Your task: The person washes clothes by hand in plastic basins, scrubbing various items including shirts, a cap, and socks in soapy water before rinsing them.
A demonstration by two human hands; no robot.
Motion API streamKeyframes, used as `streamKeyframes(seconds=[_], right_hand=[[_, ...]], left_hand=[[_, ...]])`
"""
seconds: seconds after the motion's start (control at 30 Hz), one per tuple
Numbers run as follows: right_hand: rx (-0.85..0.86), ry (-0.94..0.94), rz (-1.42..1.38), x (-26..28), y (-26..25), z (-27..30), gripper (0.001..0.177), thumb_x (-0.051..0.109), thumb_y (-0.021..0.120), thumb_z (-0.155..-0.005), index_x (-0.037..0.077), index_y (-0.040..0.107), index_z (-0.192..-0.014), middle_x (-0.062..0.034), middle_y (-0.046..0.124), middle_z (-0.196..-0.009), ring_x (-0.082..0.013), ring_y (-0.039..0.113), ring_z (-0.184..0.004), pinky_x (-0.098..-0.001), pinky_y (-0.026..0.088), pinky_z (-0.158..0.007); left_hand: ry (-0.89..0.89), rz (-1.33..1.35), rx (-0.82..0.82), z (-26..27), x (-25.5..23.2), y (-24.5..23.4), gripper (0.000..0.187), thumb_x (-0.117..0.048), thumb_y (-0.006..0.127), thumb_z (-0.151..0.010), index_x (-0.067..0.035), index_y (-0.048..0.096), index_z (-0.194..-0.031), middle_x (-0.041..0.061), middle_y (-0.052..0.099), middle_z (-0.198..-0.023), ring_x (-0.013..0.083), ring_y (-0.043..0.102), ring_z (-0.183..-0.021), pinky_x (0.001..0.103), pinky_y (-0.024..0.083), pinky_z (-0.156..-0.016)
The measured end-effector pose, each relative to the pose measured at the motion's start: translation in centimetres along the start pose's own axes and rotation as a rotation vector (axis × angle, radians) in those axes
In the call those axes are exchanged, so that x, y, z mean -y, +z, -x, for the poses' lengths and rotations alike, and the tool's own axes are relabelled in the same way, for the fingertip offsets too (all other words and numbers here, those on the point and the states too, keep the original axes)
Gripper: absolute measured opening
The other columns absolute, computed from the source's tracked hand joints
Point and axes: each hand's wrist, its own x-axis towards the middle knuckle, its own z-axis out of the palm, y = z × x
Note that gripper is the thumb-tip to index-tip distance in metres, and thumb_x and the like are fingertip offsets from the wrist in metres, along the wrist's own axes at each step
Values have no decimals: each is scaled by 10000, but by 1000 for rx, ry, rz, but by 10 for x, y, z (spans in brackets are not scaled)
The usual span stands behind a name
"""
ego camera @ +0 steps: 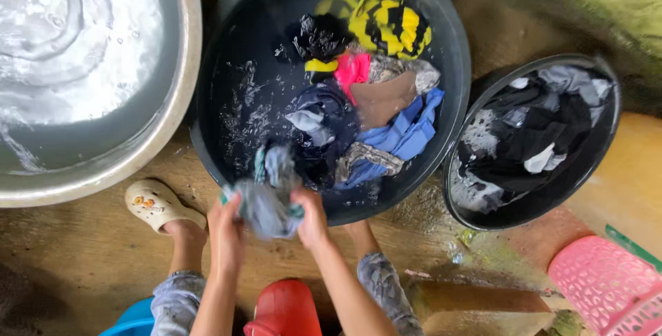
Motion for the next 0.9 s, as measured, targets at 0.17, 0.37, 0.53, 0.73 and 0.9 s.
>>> streamKeyframes(seconds=[0.17,0.37,0.53,0.73,0.9], right_hand=[[325,-951,818,32,66,94,258,126,768,-805,83,514,-788,-109,594,-1038,-195,578,-934,-312,457,-817],[359,-948,532,72,41,-29,302,114,715,-951,2,479,-799,-105,542,-770,-267,557,-745,-370,491,-730],[-37,-1174,1799,96,21,-97,475,300,732,-856,175,581,-1288,-209,495,-1376,-418,488,-1240,-575,368,-1041],[132,-851,2209,58,-13,-166,776,341,804,-796,240,480,-1495,-251,216,-1662,-423,291,-1482,-578,168,-1202],[187,-722,2244,57,-26,-193,907,386,894,-638,252,505,-1446,-141,371,-1608,-393,312,-1529,-545,186,-1272]], left_hand=[[-453,51,11,-66,19,43,405,-389,641,-926,-11,710,-1056,117,748,-857,241,676,-730,359,554,-656],[-93,-609,-85,-111,65,54,402,-394,664,-1009,-5,766,-1019,225,706,-945,335,639,-946,406,511,-807],[389,-1506,-113,-139,63,63,364,-356,596,-1013,-83,689,-1234,181,575,-1411,367,495,-1375,504,449,-1099],[265,-2174,102,-212,124,38,731,-366,639,-844,-286,415,-1536,180,166,-1710,409,129,-1559,643,123,-1125],[111,-1741,150,-207,154,19,642,-511,614,-922,-160,503,-1449,178,364,-1537,445,260,-1457,608,243,-1177]])
